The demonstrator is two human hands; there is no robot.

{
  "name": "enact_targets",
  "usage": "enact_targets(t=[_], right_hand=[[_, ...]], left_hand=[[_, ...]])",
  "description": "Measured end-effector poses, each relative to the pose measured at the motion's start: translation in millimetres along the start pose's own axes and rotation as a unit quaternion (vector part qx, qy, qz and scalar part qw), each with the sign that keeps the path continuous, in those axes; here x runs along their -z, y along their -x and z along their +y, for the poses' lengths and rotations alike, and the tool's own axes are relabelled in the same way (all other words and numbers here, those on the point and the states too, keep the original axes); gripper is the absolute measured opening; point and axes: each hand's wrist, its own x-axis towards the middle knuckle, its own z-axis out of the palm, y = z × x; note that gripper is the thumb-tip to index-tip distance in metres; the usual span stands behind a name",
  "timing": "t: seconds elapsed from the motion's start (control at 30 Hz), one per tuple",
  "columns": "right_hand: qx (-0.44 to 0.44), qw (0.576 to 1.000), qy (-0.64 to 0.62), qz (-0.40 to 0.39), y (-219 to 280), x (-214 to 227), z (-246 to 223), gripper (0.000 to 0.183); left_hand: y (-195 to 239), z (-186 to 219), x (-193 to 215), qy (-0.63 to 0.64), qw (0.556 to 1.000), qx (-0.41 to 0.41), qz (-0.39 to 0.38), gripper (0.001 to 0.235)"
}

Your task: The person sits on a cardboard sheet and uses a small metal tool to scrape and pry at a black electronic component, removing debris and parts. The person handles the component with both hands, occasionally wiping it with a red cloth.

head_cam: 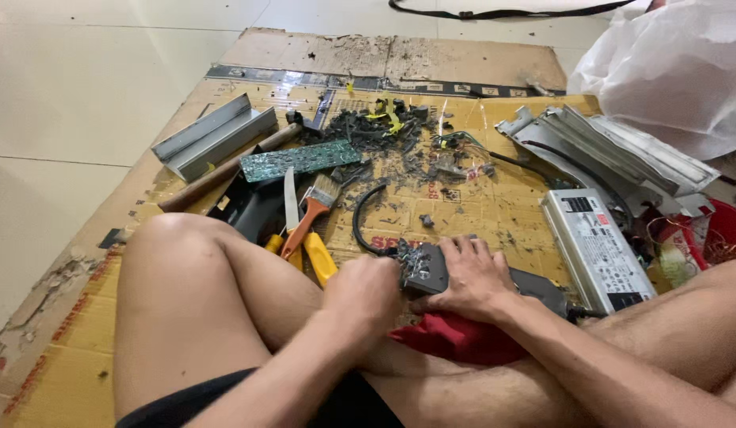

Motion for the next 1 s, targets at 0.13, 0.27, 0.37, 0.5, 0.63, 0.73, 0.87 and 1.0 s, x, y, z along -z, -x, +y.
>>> enact_targets(t=[0.13, 0.27, 0.37, 0.5, 0.63, 0.73, 0.87, 1.0], right_hand=[[0.021, 1.0, -0.009, -0.007, 4, 1, 3, 0.1], [0.03, 0.999, -0.006, -0.015, 0, -3, 4, 0.1], [0.027, 0.999, -0.016, -0.024, 4, 3, 0, 0.103], [0.035, 0.999, -0.004, -0.014, 0, -8, 4, 0.098], [0.035, 0.999, 0.002, -0.009, 6, -3, 2, 0.098], [0.033, 0.999, 0.003, -0.011, 1, -10, 3, 0.097], [0.029, 0.999, 0.015, -0.011, -5, -18, 6, 0.096], [0.026, 0.999, 0.026, -0.015, 9, 8, -8, 0.082]], left_hand=[[19, -5, 26, 0.155, 0.988, 0.029, -0.004, 0.029], [16, -9, 29, 0.185, 0.983, 0.021, -0.008, 0.027], [21, -7, 44, 0.201, 0.979, 0.037, -0.018, 0.028], [6, -13, 38, 0.186, 0.982, 0.02, -0.023, 0.028], [-13, -8, 37, 0.102, 0.993, 0.024, -0.061, 0.025], [-36, -7, 18, 0.047, 0.996, 0.035, -0.066, 0.024], [-53, 11, 7, -0.036, 0.997, 0.024, -0.062, 0.02], [-31, 43, -3, -0.073, 0.993, -0.054, 0.077, 0.028]])
